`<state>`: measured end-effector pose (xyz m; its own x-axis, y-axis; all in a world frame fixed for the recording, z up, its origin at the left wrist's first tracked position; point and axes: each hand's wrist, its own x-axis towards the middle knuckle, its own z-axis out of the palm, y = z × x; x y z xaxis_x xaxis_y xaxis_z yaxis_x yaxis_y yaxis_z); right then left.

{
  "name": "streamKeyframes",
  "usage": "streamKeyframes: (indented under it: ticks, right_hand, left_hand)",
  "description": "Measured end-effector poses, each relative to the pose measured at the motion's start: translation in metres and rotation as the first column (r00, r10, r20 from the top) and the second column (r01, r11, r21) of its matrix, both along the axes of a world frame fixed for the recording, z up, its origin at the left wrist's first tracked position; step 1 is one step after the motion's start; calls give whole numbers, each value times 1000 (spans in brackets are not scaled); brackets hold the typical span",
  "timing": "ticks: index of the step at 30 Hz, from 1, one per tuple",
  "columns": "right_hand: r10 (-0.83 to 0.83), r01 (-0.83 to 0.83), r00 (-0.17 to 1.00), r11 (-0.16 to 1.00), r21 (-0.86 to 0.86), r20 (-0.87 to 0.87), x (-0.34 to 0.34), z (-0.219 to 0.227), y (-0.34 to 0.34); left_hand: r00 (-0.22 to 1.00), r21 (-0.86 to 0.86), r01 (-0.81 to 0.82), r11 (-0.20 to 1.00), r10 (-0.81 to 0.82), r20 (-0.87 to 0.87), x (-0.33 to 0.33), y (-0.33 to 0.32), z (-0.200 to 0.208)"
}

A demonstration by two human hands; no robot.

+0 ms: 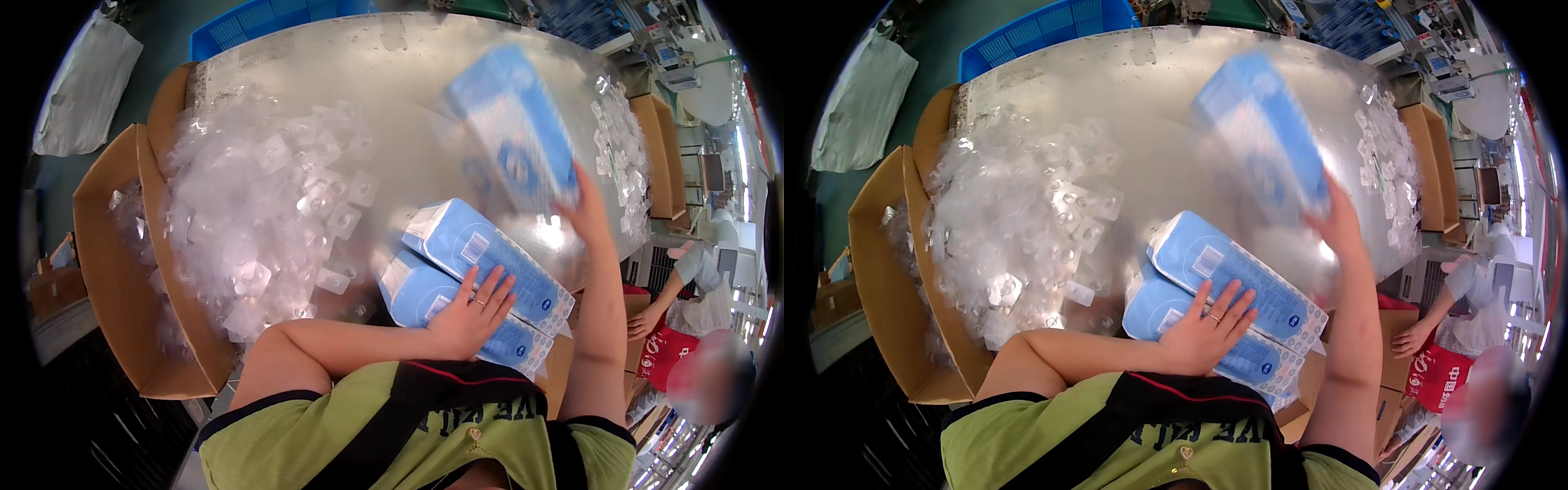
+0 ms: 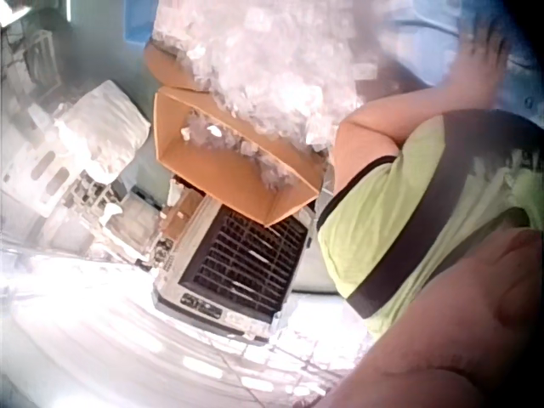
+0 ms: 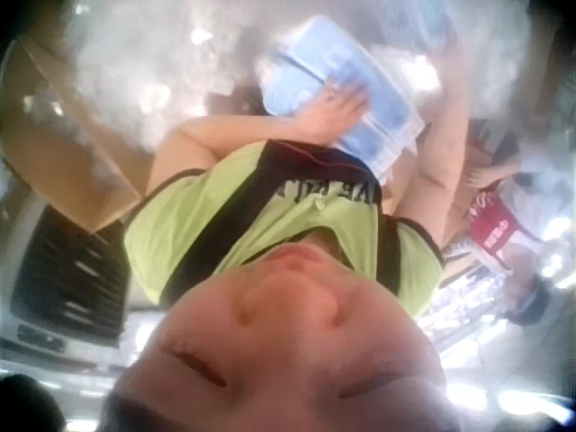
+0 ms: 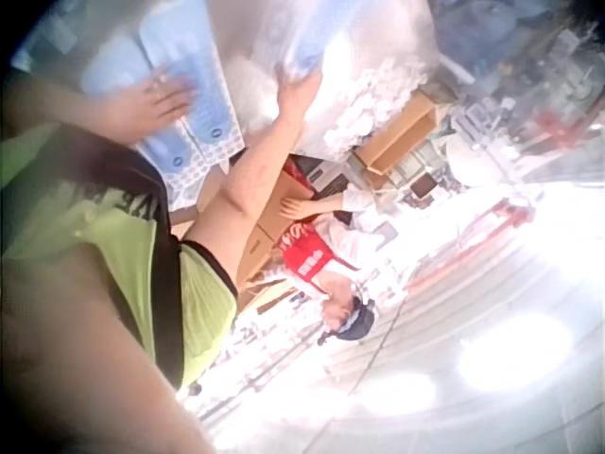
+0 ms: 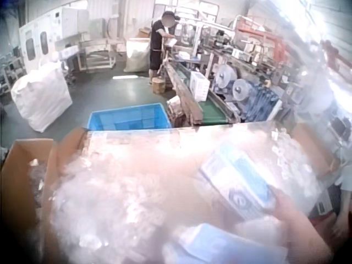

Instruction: The person repeatedly places bubble wrap and stacks of blue product boxes into cardboard shipping boxes on a metal table, then closes the flaps and moves the boxes to a nearby roller conveyor. A coworker assists by handing over boxes and bubble wrap.

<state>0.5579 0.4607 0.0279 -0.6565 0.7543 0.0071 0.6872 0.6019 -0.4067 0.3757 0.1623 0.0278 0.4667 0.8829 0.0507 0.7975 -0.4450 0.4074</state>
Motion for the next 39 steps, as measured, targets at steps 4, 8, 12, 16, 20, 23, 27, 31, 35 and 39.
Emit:
streamKeyframes:
  ticks: [4, 8, 12, 16, 20, 23, 27, 31, 35, 39]
  right_hand:
    - [26, 2, 994, 968, -252, 109, 80, 39, -73]
    - [-690, 266, 608, 643, -718, -393, 133, 16, -127]
    - [-948, -361, -76, 316, -877, -310, 72, -13, -166]
    - [-890, -485, -171, 449, -751, -422, 101, -49, -159]
    - [-692, -190, -177, 722, -665, -700, 193, 41, -229]
    - [-560, 194, -53, 806, -559, -827, 273, 122, -337]
    - [-531, 630, 64, 678, -378, -845, 339, 168, -445]
    - [-746, 738, -118, 376, -561, -655, 370, 56, -456]
    - [-927, 863, 8, 196, -466, -375, 396, -17, -464]
    - [-635, 619, 711, 769, 159, 302, 360, 29, -474]
  left_hand:
    - [997, -27, 16, 1000, -14, 72, 6, 1, 0]
    - [863, -55, -109, 993, 122, 491, -63, 22, 31]
    - [-267, -533, -178, 827, 481, 835, -96, 70, -52]
    - [-40, -508, -51, 860, 507, 861, -77, 79, -159]
    - [-351, -295, 350, 889, 417, 839, 16, 95, -44]
    - [73, -128, 66, 990, 123, 990, 111, 78, -33]
    - [153, -176, 405, 897, 124, 981, 243, 36, -88]
    - [682, -436, 357, 826, 88, 726, 260, 3, -124]
    - [546, -612, 303, 730, 393, 739, 220, 29, -129]
    - [859, 130, 441, 888, -459, 227, 242, 19, -39]
